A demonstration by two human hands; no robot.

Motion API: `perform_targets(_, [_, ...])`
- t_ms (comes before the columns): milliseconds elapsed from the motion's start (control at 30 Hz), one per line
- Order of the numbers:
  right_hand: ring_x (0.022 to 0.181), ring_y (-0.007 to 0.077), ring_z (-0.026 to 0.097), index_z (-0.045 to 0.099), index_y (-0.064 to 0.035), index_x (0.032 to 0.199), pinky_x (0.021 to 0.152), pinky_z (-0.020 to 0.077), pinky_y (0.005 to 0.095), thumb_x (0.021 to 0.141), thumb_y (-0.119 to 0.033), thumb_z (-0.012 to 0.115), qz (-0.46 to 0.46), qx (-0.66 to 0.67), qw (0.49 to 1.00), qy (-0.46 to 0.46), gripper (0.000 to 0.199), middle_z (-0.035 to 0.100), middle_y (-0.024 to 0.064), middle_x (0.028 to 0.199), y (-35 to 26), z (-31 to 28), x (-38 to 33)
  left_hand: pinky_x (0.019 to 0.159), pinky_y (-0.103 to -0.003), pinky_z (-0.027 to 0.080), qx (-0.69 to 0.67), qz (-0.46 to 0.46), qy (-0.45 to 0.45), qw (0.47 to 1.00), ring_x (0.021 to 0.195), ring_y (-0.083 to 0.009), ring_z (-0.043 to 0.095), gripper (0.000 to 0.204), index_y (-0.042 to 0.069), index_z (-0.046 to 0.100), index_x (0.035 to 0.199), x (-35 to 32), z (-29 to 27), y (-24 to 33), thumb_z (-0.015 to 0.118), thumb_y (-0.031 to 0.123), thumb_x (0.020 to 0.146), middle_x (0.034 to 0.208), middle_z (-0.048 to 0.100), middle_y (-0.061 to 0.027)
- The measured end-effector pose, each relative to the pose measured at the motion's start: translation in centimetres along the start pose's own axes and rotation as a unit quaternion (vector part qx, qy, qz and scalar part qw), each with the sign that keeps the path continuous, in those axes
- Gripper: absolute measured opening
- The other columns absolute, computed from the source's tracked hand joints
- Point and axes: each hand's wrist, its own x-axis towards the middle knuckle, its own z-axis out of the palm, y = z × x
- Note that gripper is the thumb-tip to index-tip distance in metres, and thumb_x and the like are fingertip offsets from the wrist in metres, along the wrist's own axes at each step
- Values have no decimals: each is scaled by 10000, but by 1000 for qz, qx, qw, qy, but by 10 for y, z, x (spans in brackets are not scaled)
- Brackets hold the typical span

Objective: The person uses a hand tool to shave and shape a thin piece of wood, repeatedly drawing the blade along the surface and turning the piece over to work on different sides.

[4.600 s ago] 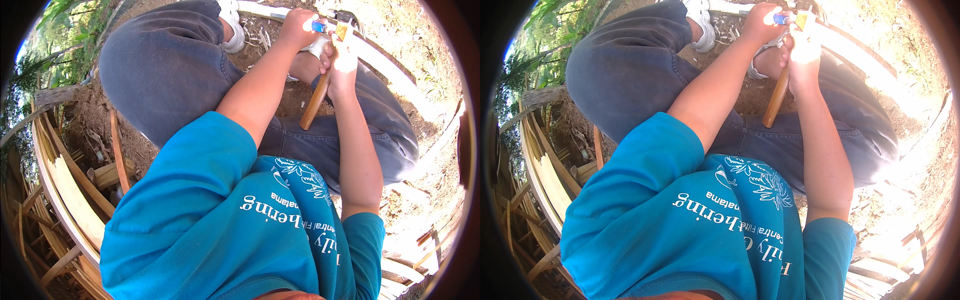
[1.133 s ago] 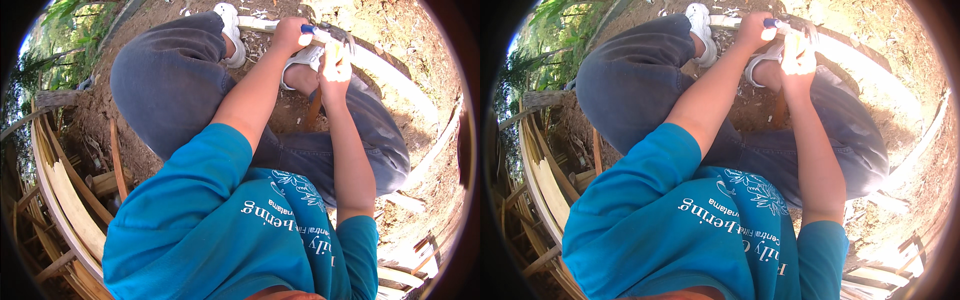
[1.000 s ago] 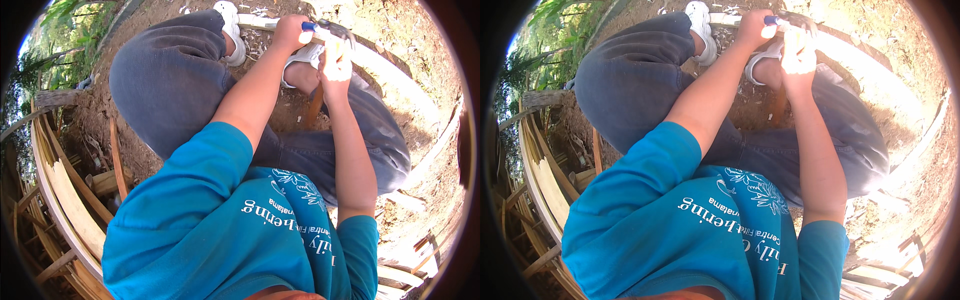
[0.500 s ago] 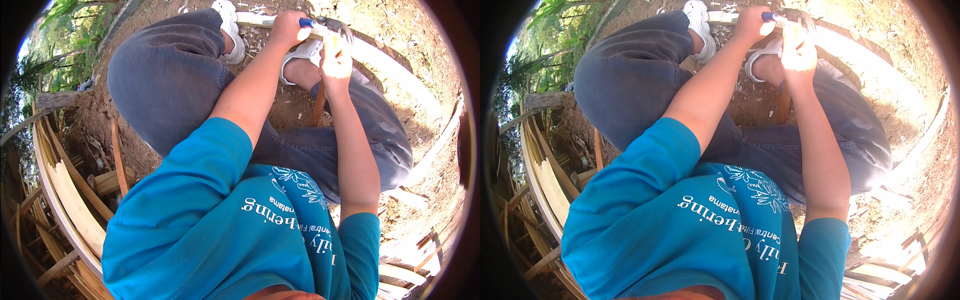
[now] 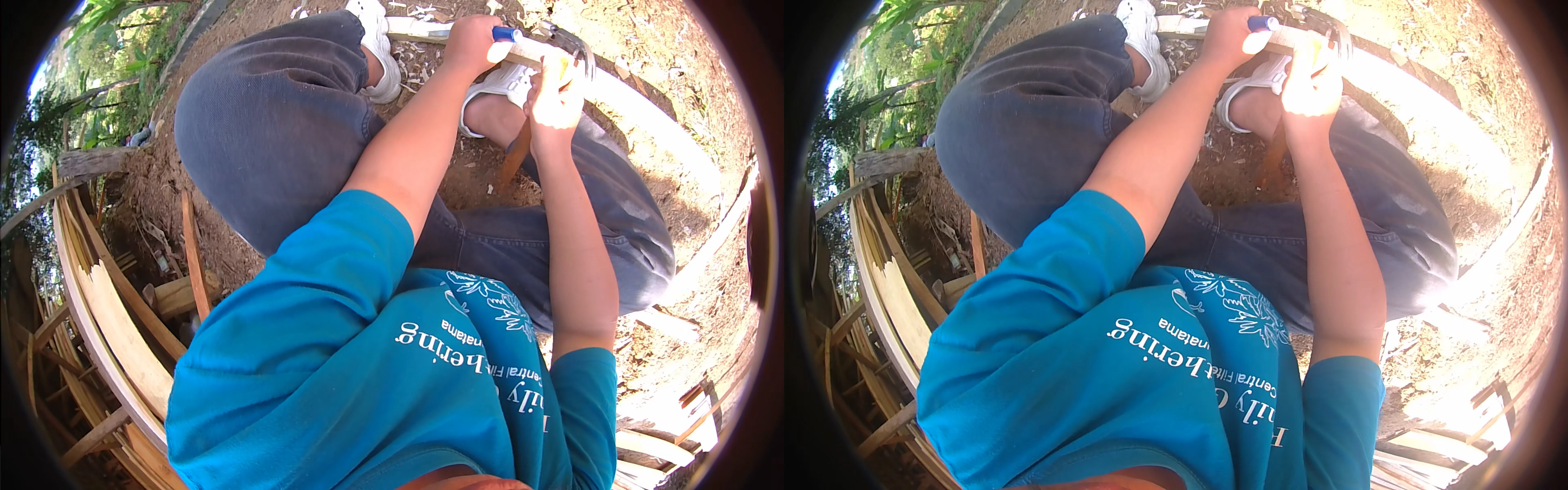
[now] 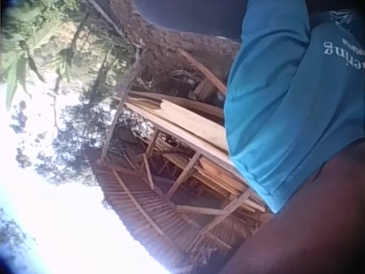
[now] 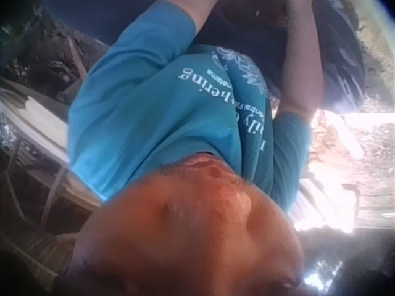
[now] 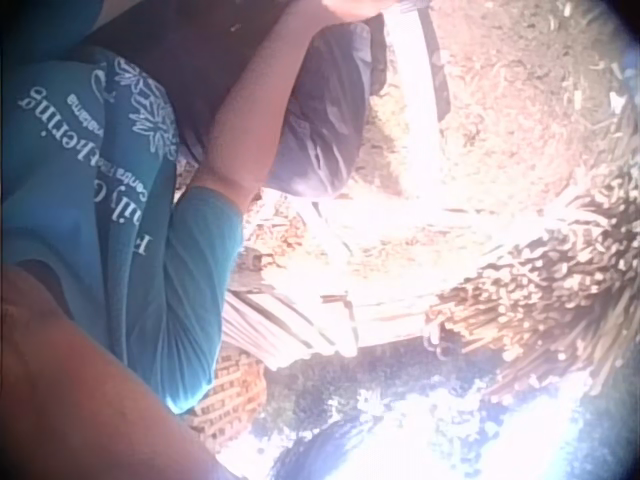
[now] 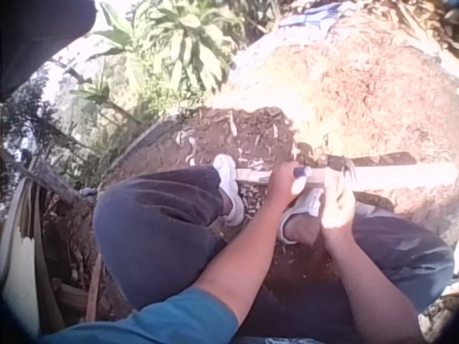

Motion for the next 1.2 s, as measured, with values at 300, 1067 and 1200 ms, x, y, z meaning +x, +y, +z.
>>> perform_targets(300, [493, 46, 434, 559, -101, 1021, 438, 374, 236, 1065, -301, 606, 120, -1, 993, -14, 210, 489, -37, 676, -8, 1, 4, 750, -472, 554, 54, 27, -14, 998, 814, -382, 693, 215, 74, 726, 803, 5, 3, -2, 775, 269, 727, 811, 713, -171])
perform_targets(1067, [536, 52, 424, 584, -58, 1255, 472, 369, 229, 1073, -346, 587, 93, -24, 995, -25, 341, 494, -18, 746, -7, 4, 7, 780, -469, 572, 55, 29, 28, 998, 840, -362, 706, 202, 100, 769, 890, -8, -2, 2, 754, 221, 729, 851, 734, -158])
perform_targets(1200, [511, 63, 443, 593, -60, 1190, 454, 377, 235, 1066, -320, 597, 102, 26, 994, -15, 289, 535, -1, 711, -23, -5, 3, 782, -457, 563, -42, 55, 35, 997, 852, -358, 695, 207, 96, 752, 885, -10, 3, 18, 779, 184, 700, 855, 728, -142])
